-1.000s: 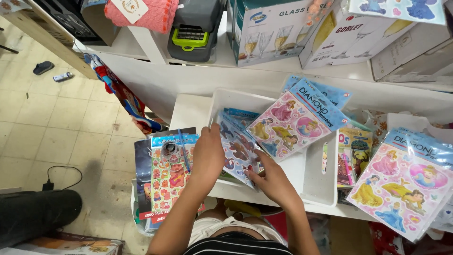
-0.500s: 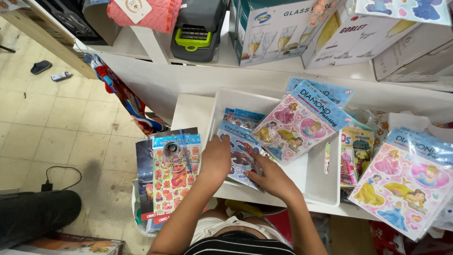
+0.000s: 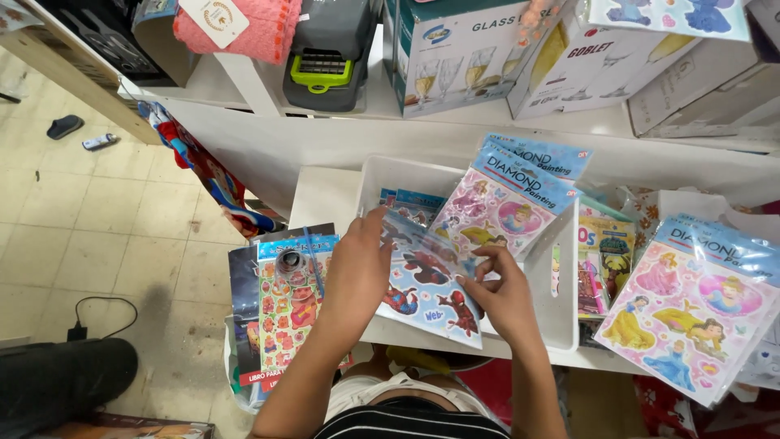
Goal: The person sits on the floor and organizes diamond painting kits and sticker packs. They pick up several kits, place them into a white plastic bin, and arrange them neatly. A small dog is visible nearby but not interacted with.
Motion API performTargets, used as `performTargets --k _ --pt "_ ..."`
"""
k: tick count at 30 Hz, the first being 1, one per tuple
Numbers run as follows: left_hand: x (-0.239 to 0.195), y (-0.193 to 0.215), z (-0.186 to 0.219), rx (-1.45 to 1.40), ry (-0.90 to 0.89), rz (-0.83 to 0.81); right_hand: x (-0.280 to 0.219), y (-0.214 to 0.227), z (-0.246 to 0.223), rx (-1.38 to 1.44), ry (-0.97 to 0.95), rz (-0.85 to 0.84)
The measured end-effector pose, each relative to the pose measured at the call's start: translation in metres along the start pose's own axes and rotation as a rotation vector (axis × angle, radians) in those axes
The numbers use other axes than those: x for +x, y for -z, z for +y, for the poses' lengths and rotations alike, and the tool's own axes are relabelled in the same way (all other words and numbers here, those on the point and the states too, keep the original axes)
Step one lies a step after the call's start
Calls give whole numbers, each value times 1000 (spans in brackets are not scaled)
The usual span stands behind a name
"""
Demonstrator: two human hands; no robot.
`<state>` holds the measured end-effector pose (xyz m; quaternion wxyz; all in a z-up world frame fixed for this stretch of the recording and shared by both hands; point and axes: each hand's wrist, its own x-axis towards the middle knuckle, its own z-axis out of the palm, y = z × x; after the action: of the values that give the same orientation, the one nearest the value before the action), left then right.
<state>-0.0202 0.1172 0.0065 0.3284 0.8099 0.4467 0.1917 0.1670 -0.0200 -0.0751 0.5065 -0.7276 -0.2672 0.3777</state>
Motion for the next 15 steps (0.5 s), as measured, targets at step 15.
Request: performTargets --k 15 --pt "-1 -15 26 -460 -376 -91 -13 57 6 515 327 294"
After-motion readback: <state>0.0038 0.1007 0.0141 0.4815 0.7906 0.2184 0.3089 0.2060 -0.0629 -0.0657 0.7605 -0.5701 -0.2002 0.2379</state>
